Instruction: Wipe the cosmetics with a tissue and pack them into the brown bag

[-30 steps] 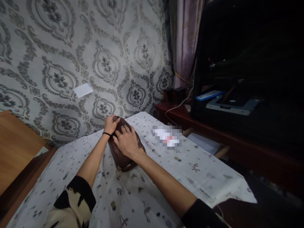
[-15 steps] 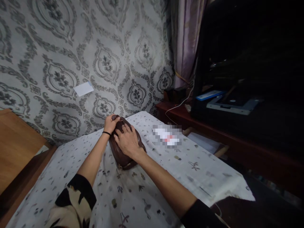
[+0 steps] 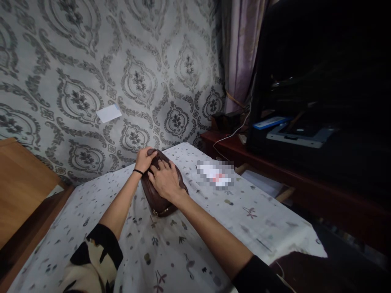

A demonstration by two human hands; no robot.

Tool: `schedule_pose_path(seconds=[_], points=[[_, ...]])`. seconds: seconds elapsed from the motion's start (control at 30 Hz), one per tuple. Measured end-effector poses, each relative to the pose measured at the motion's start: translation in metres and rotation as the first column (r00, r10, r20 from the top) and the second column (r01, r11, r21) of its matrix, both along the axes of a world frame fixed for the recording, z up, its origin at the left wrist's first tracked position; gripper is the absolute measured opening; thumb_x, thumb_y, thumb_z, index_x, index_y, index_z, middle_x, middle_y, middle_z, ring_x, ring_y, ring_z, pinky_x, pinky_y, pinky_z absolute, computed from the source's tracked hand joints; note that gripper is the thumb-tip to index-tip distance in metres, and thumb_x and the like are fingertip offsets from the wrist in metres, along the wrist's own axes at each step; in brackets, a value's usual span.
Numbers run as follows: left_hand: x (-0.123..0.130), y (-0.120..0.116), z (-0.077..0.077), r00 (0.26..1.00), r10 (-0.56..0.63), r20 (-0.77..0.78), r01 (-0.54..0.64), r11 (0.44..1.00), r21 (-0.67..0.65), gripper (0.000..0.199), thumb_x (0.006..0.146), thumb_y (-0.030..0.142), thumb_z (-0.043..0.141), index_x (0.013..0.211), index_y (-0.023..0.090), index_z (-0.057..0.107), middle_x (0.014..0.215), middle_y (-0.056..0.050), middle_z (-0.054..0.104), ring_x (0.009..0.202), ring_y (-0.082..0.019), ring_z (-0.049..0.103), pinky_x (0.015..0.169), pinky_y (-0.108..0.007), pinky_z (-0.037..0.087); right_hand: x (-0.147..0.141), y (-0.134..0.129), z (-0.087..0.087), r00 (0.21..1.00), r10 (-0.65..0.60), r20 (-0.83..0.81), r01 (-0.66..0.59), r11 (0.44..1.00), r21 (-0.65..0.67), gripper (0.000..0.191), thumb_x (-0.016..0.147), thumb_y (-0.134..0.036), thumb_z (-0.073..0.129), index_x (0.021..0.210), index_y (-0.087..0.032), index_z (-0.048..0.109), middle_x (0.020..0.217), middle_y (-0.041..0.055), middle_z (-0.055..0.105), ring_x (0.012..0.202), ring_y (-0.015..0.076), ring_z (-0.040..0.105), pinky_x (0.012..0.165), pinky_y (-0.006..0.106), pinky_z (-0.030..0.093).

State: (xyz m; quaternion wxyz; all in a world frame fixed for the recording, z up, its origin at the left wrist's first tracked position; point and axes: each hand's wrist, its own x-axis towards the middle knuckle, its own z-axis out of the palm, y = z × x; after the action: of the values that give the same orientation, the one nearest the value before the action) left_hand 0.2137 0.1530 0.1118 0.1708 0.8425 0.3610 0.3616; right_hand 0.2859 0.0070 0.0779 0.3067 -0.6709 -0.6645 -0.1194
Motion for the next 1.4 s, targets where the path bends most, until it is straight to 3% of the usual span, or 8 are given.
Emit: schedule_pose_path(seconds=[0.3,0.5,0.6,0.77,1.07,1.4], points=[[-0.003,0.004,-0.002,0.997,-0.071,-0.039,0.070,0.997,-0.023,0.020,0.078,0.036,0.057,0.073,0.017,0.062,0.064,0.001,0.060,0.065,-0.015,0.055,0.066,-0.025,0.044,0.000,-0.003,0.003,1.000,0.006,-0.006,-0.006,1.000,-0.020,0.039,0.101,-0.037,0.038,0.126,-0.019,0.061,0.133,0.0159,0.059,0.128,0.0282,0.049,0.110,0.047,0.026],[-0.020,0.013,0.009,0.993,-0.092,-0.070,0.091,0.996,-0.021,0.028,0.073,0.039,0.063,0.089,0.016,0.066,0.078,-0.001,0.067,0.077,-0.017,0.059,0.072,-0.026,0.046,0.000,-0.003,0.001,1.000,0.006,-0.005,-0.006,1.000,-0.010,0.040,0.102,-0.037,0.035,0.127,-0.019,0.061,0.132,0.0157,0.060,0.127,0.0271,0.050,0.110,0.046,0.026],[-0.037,0.018,0.013,0.992,-0.048,-0.115,0.048,0.999,-0.005,0.026,0.069,0.037,0.067,0.084,0.016,0.065,0.075,0.000,0.065,0.076,-0.017,0.058,0.071,-0.026,0.045,0.000,-0.001,-0.001,1.000,0.001,0.001,-0.002,1.000,0.005,0.040,0.102,-0.037,0.036,0.130,-0.021,0.060,0.134,0.0151,0.059,0.128,0.0269,0.050,0.110,0.046,0.026],[-0.056,0.017,0.013,0.974,0.085,-0.211,-0.076,0.996,0.048,0.025,0.077,0.039,0.060,0.065,0.018,0.058,0.055,0.003,0.052,0.060,-0.015,0.049,0.059,-0.025,0.035,0.000,0.001,-0.003,1.000,-0.011,0.013,0.011,1.000,0.009,0.040,0.102,-0.039,0.038,0.131,-0.024,0.061,0.137,0.0149,0.057,0.128,0.0271,0.051,0.110,0.047,0.026],[-0.049,0.001,0.016,0.908,0.280,-0.312,-0.232,0.955,0.183,0.022,0.082,0.033,0.059,0.066,0.018,0.060,0.061,0.000,0.055,0.063,-0.016,0.049,0.059,-0.028,0.027,0.001,0.004,-0.007,1.000,-0.010,0.027,0.010,1.000,0.018,0.038,0.101,-0.039,0.039,0.129,-0.030,0.063,0.138,0.0130,0.057,0.128,0.0254,0.051,0.110,0.046,0.027],[-0.045,-0.017,0.019,0.859,0.348,-0.376,-0.267,0.930,0.251,0.018,0.086,0.028,0.057,0.075,0.018,0.066,0.069,-0.003,0.063,0.068,-0.018,0.054,0.062,-0.028,0.030,0.000,0.002,-0.005,1.000,-0.011,0.024,0.010,1.000,0.016,0.037,0.101,-0.038,0.040,0.128,-0.029,0.064,0.137,0.0135,0.057,0.127,0.0256,0.052,0.110,0.045,0.025]])
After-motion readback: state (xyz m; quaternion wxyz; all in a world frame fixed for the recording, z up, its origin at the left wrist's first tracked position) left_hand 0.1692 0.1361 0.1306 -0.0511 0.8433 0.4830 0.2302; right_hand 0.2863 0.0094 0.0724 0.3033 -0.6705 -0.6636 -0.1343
